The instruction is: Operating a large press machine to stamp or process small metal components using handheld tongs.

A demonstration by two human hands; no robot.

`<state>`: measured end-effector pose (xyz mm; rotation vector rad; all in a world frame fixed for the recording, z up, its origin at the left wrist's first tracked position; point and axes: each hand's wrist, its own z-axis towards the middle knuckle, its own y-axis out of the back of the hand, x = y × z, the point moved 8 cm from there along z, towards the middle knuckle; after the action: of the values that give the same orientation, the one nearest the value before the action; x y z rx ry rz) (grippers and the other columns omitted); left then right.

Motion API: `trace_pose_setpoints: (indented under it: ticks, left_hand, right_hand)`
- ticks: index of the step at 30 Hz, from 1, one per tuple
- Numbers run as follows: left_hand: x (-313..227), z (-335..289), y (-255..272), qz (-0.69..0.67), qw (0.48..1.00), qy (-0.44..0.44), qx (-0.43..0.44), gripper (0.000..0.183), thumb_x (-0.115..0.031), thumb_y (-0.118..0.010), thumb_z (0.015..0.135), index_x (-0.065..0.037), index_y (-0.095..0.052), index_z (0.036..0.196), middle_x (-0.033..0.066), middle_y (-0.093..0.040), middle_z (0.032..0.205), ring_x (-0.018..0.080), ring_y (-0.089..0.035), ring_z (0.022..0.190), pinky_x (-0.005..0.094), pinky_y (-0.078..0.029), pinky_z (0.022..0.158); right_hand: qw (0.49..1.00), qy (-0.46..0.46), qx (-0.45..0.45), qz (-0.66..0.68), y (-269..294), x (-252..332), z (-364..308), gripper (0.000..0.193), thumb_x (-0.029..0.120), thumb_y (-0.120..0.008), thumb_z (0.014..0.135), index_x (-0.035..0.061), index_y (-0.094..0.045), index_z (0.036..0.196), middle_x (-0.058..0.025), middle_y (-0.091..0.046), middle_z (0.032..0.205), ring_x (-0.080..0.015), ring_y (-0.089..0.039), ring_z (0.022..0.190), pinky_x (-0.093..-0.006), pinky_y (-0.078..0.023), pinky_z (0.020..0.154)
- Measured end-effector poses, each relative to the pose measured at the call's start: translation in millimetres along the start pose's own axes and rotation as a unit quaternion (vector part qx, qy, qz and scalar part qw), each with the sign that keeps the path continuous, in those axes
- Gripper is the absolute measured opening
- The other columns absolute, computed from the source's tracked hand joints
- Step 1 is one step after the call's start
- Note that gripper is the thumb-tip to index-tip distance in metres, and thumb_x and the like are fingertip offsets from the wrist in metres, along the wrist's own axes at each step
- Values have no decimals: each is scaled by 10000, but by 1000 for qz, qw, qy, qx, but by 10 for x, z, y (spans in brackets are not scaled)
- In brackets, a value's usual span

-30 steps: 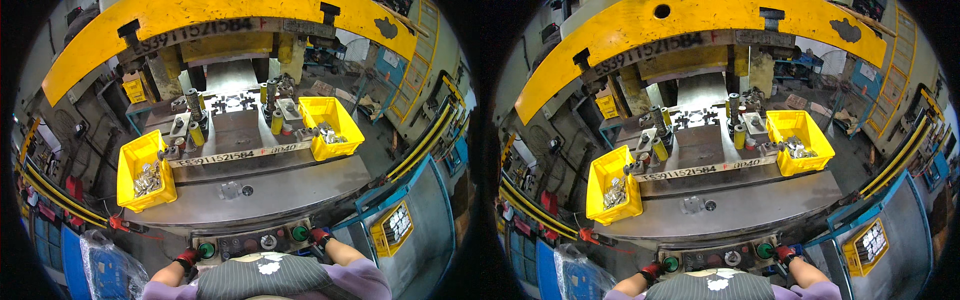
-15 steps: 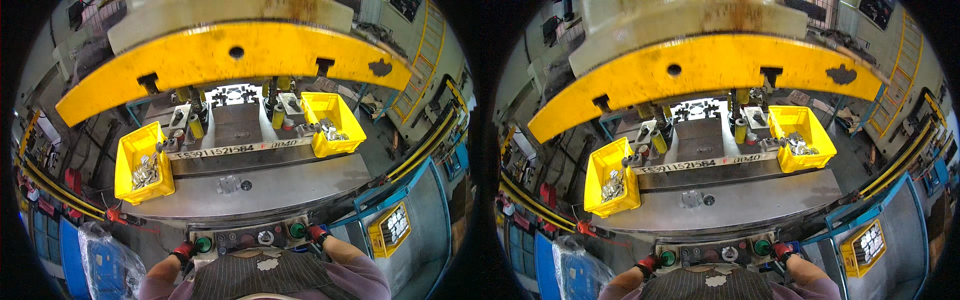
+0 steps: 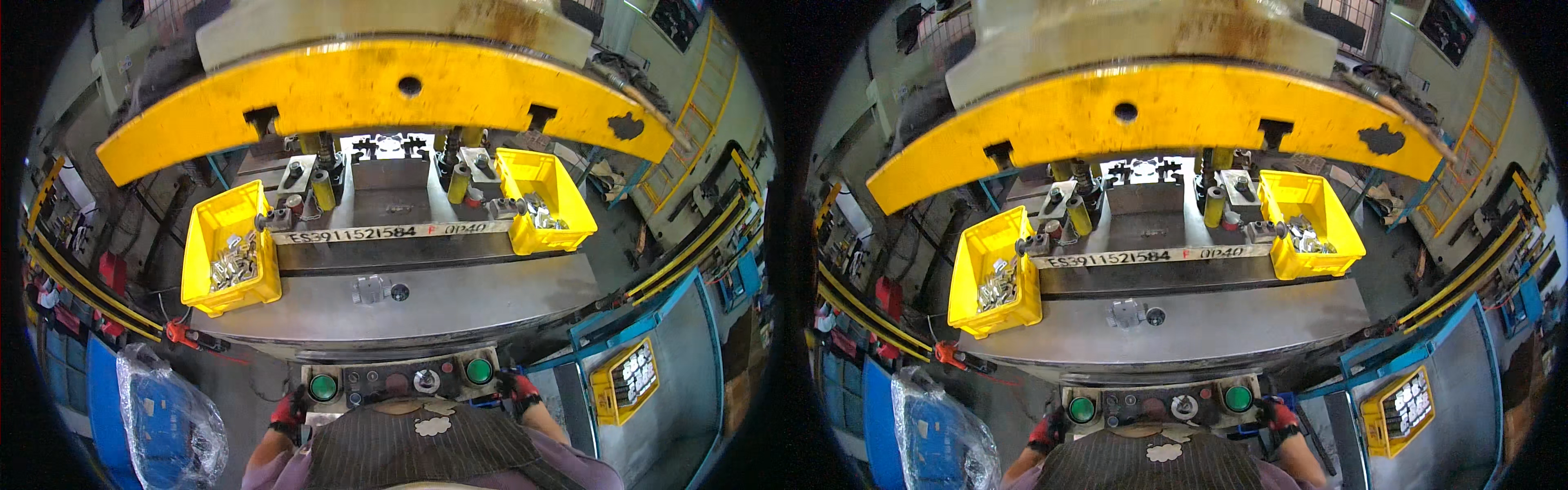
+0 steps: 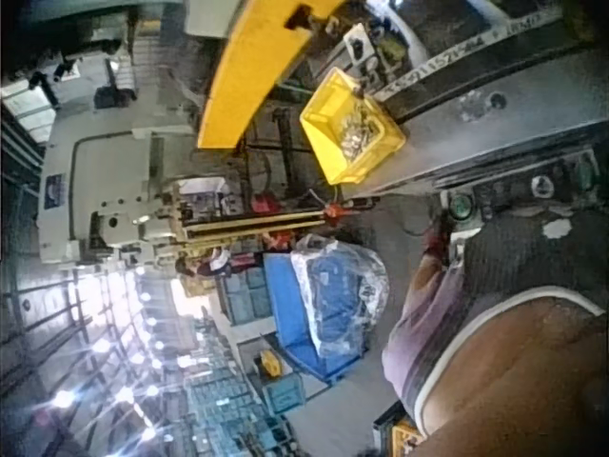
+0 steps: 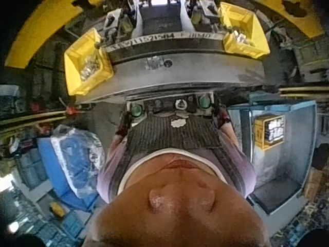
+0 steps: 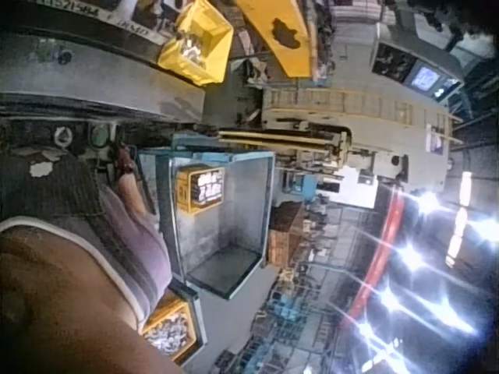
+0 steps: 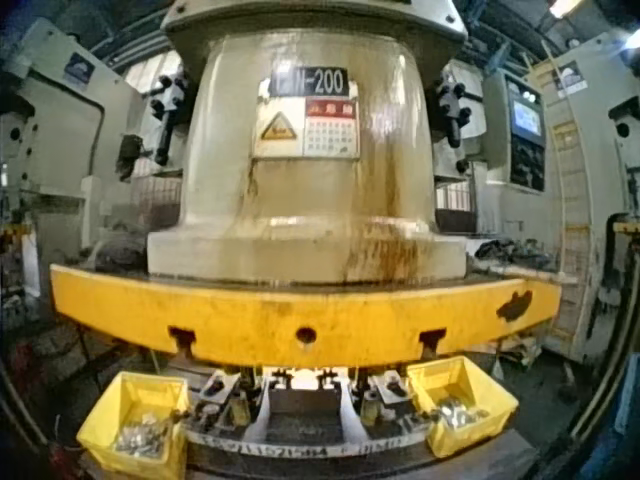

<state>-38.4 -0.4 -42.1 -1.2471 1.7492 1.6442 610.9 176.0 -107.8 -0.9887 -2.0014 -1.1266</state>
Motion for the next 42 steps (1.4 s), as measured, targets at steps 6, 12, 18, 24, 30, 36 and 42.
trace_pose_setpoints:
  ticks: [6,12,18,24,30,36,42]
  left_hand:
    - [331,-785,176,-495,733,298,-360,351,-443,-460,823,-157,-507,1021,10,-534,981,158,-503,660,268,-407,521]
    - [1362,-654,820,-660,572,134,-468,365,-458,-507,801,-157,-527,1007,-9,-530,743,95,-413,490,237,-358,456]
    - [301,-342,1138,-608,690,138,-367,290,-384,-470,832,-159,-529,1004,-53,-485,711,48,-368,463,240,-307,393]
    - [-416,-242,1297,-490,759,23,-428,262,-267,-470,859,-138,-483,1087,-62,-442,658,38,-394,496,192,-325,415]
    - [-2036,243,1538,-371,893,-60,-249,381,-152,-492,854,-99,-406,1222,-54,-406,624,32,-393,504,201,-375,440]
    - [-3696,1582,1672,42,965,-203,-158,253,-240,-574,793,-9,-528,888,149,-558,717,292,-550,656,341,-416,578]
    - [-5326,2633,1272,312,906,-276,-76,273,-306,-575,762,-57,-550,873,159,-594,815,312,-570,760,376,-435,662]
  right_hand:
    - [891,112,-221,380,903,1078,-645,224,216,-428,865,84,-499,1031,-132,-549,682,-272,-542,572,-371,-448,477]
    - [928,182,-153,286,991,3732,-192,318,126,-525,821,68,-428,1118,-40,-523,762,-111,-521,575,-221,-422,468]
    - [844,369,-231,-313,756,6063,262,414,216,-568,743,114,-460,1130,-207,-575,925,-355,-560,845,-414,-451,692]
    - [764,327,-212,-514,548,6744,757,387,250,-569,722,115,-508,1079,-189,-593,868,-341,-567,831,-420,-453,695]
    - [840,408,-229,-273,691,6531,421,374,242,-566,744,102,-501,1084,-186,-593,851,-334,-572,824,-402,-450,684]
    - [869,418,-262,-39,928,5334,45,331,149,-576,764,72,-505,1078,-116,-605,772,-226,-599,709,-309,-451,639]
    - [929,203,-185,247,892,4037,-417,300,17,-539,788,30,-506,1086,-25,-569,773,-63,-527,667,-203,-425,595]
